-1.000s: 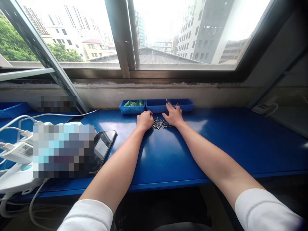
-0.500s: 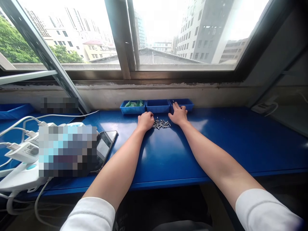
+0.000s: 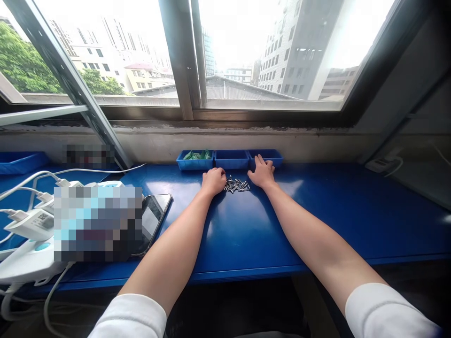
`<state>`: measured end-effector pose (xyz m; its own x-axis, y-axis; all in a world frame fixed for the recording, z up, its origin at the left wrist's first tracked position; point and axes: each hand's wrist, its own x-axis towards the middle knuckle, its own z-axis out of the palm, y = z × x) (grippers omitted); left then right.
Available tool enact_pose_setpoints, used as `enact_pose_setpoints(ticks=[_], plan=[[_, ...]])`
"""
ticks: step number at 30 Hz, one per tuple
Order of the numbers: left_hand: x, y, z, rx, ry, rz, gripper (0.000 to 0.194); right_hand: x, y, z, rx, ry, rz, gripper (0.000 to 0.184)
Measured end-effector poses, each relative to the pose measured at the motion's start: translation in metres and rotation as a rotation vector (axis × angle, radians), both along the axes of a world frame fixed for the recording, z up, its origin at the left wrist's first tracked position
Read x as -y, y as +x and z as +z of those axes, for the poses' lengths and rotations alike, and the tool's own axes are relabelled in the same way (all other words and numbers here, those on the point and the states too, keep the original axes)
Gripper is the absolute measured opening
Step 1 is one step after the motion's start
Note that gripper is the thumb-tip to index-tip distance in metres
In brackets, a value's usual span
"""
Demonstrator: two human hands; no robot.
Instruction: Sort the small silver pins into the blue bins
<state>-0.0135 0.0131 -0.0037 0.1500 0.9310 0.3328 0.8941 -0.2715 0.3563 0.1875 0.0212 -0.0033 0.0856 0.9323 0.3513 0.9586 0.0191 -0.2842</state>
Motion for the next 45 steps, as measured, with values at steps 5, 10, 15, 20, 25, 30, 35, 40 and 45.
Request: enact_pose_setpoints(ticks=[5,10,15,20,25,30,35,40,45], plan=[[-0.001,-0.001,-0.002,-0.005,0.005,-0.011,0.028,-0.002,0.001,-0.003,-0.013,0.035,0.006,0.070],[-0.003,-0.001,-0.003,-0.018,0.007,-0.022,0.028,-0.001,0.000,-0.004,-0.065,0.076,0.007,0.069],[0.002,0.000,0.001,0.012,-0.005,-0.055,0.032,0.003,-0.005,-0.001,-0.162,0.245,0.113,0.038],[0.013,0.000,0.007,-0.028,-0.114,-0.332,0.071,0.006,-0.009,-0.002,-0.252,0.039,0.381,0.017],[0.015,0.005,0.005,-0.166,-0.164,-0.364,0.094,0.007,-0.018,-0.001,-0.191,-0.094,0.359,0.019],[0.013,0.010,0.003,-0.229,-0.145,-0.351,0.081,0.010,-0.028,0.003,-0.115,-0.164,0.241,0.023],[0.012,0.012,0.001,-0.249,-0.148,-0.330,0.076,0.010,-0.032,0.004,-0.087,-0.195,0.180,0.024],[0.011,0.013,0.001,-0.235,-0.139,-0.332,0.073,0.009,-0.031,0.003,-0.110,-0.179,0.174,0.018],[0.012,0.013,0.002,-0.205,-0.105,-0.348,0.069,0.010,-0.032,0.003,-0.108,-0.170,0.175,0.017]])
